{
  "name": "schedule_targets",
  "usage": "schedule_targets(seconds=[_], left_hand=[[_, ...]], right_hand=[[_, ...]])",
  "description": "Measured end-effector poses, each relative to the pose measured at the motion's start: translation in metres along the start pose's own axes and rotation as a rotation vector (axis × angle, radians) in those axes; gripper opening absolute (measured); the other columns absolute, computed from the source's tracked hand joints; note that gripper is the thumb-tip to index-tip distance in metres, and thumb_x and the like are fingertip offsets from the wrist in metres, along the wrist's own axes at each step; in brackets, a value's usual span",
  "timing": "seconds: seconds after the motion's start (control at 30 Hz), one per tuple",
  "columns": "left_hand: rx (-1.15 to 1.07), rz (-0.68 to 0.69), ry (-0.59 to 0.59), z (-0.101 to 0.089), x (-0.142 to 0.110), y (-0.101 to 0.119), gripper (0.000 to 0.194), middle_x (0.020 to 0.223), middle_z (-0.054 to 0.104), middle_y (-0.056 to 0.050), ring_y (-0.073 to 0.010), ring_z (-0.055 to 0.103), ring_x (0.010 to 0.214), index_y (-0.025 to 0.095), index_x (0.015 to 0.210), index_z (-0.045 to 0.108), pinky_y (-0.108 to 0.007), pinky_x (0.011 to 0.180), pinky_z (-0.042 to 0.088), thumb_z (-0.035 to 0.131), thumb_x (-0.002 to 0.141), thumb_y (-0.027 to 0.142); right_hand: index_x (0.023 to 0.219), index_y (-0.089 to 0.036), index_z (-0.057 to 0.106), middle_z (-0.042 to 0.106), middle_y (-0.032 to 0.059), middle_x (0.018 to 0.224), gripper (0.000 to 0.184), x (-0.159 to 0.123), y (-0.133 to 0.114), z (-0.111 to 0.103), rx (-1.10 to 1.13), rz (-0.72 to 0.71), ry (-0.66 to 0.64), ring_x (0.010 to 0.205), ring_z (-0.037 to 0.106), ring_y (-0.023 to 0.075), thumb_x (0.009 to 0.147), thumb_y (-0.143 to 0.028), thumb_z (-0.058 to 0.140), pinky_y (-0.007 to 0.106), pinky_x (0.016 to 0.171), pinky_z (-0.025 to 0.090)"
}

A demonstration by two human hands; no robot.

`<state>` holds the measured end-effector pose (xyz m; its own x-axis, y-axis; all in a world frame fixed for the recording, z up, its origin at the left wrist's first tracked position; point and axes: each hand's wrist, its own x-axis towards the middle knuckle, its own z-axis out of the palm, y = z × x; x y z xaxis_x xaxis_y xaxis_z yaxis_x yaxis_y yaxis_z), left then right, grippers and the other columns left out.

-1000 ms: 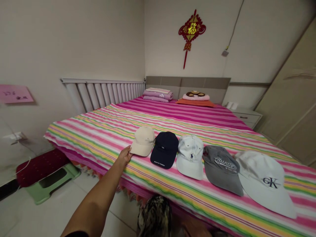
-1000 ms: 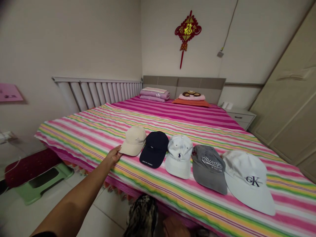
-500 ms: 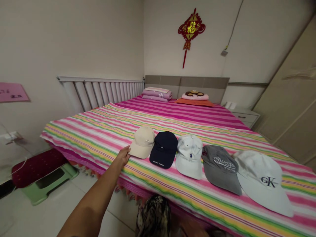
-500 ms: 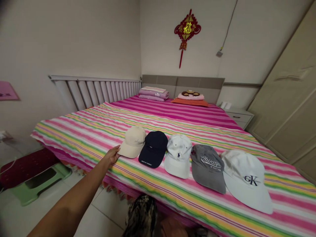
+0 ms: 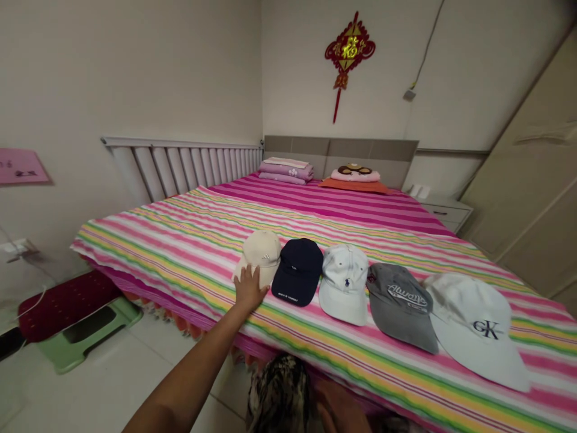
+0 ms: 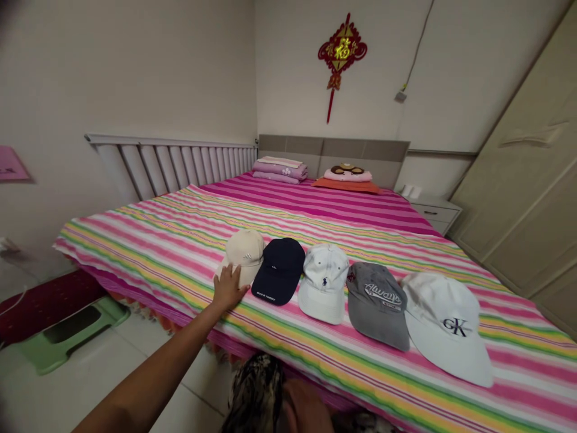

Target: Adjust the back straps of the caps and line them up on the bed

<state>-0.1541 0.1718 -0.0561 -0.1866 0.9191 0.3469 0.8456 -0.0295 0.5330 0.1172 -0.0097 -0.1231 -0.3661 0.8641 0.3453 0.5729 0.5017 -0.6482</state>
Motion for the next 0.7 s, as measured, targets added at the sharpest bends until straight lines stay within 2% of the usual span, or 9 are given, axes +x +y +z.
schedule_targets(seconds=[0.07,0.13,0.17,0.2,0.27,0.37,0.43,0.57,0.7], left_hand=[[0.008,0.017,0.048,0.000,-0.007,0.004,0.055,0.135,0.033,-0.022,-0.0372,0.019,0.128,0.009,0.117,0.049,-0.055,0.100,0.010,0.059,0.068,0.031],[-0.230,-0.061,0.103,-0.002,-0.015,0.009,0.046,0.130,0.041,-0.020,-0.0324,0.026,0.126,0.010,0.111,0.052,-0.048,0.102,0.019,0.059,0.068,0.027],[-0.427,-0.157,0.103,-0.001,-0.021,0.013,0.041,0.125,0.046,-0.018,-0.0297,0.033,0.123,0.012,0.106,0.054,-0.043,0.100,0.026,0.059,0.067,0.025],[-0.630,-0.273,0.076,0.000,-0.027,0.017,0.036,0.117,0.052,-0.016,-0.0275,0.041,0.117,0.014,0.101,0.055,-0.040,0.096,0.033,0.060,0.067,0.025],[-0.950,-0.506,-0.043,0.005,-0.041,0.025,0.027,0.096,0.061,-0.013,-0.0251,0.057,0.097,0.014,0.089,0.056,-0.037,0.082,0.045,0.061,0.067,0.028],[-1.129,-0.667,-0.251,0.016,-0.056,0.037,0.024,0.071,0.063,-0.013,-0.0209,0.063,0.065,0.011,0.075,0.055,-0.034,0.060,0.051,0.060,0.070,0.034],[-1.227,-0.729,-0.342,0.020,-0.059,0.044,0.022,0.067,0.064,-0.012,-0.0170,0.062,0.058,0.011,0.071,0.053,-0.029,0.056,0.051,0.060,0.072,0.032],[-1.364,-0.799,-0.372,0.025,-0.053,0.056,0.012,0.057,0.061,-0.006,-0.0119,0.062,0.055,0.013,0.068,0.047,-0.024,0.059,0.051,0.055,0.077,0.017],[-1.425,-0.812,-0.373,0.030,-0.049,0.065,0.015,0.053,0.060,-0.006,-0.0119,0.061,0.052,0.013,0.066,0.045,-0.024,0.058,0.051,0.050,0.079,0.012]], right_hand=[[0.095,-0.021,0.063,0.066,0.0071,0.096,0.023,0.023,-0.015,-0.010,0.295,0.207,0.062,0.091,0.060,0.0212,0.073,-0.023,0.056,0.031,0.082,0.044],[0.083,-0.018,0.065,0.067,0.0065,0.088,0.017,0.049,-0.025,-0.019,0.735,0.501,0.159,0.086,0.060,0.0205,0.067,-0.024,0.064,0.030,0.080,0.046],[0.078,-0.016,0.064,0.068,0.0058,0.079,0.019,0.062,-0.027,-0.023,1.010,0.720,0.247,0.079,0.062,0.0198,0.061,-0.022,0.070,0.029,0.076,0.047],[0.078,-0.015,0.061,0.067,0.0049,0.071,0.021,0.073,-0.027,-0.026,1.092,0.799,0.275,0.068,0.063,0.0187,0.062,-0.026,0.070,0.031,0.069,0.050],[0.074,-0.015,0.056,0.067,0.0052,0.067,0.019,0.091,-0.023,-0.031,1.225,0.913,0.340,0.062,0.064,0.0169,0.068,-0.029,0.066,0.032,0.065,0.052],[0.067,-0.017,0.048,0.066,0.0029,0.059,0.017,0.106,-0.009,-0.038,1.353,1.008,0.469,0.057,0.064,0.0120,0.080,-0.027,0.054,0.026,0.063,0.053],[0.067,-0.018,0.047,0.064,-0.0005,0.054,0.018,0.111,-0.001,-0.043,1.418,1.043,0.560,0.050,0.062,0.0086,0.084,-0.024,0.049,0.020,0.056,0.052],[0.067,-0.017,0.047,0.059,-0.0050,0.044,0.019,0.115,0.007,-0.051,1.500,1.090,0.668,0.037,0.056,0.0062,0.086,-0.019,0.047,0.014,0.043,0.047],[0.067,-0.016,0.048,0.061,-0.0035,0.047,0.017,0.111,0.007,-0.052,1.537,1.093,0.717,0.037,0.056,0.0062,0.084,-0.017,0.049,0.014,0.042,0.047]])
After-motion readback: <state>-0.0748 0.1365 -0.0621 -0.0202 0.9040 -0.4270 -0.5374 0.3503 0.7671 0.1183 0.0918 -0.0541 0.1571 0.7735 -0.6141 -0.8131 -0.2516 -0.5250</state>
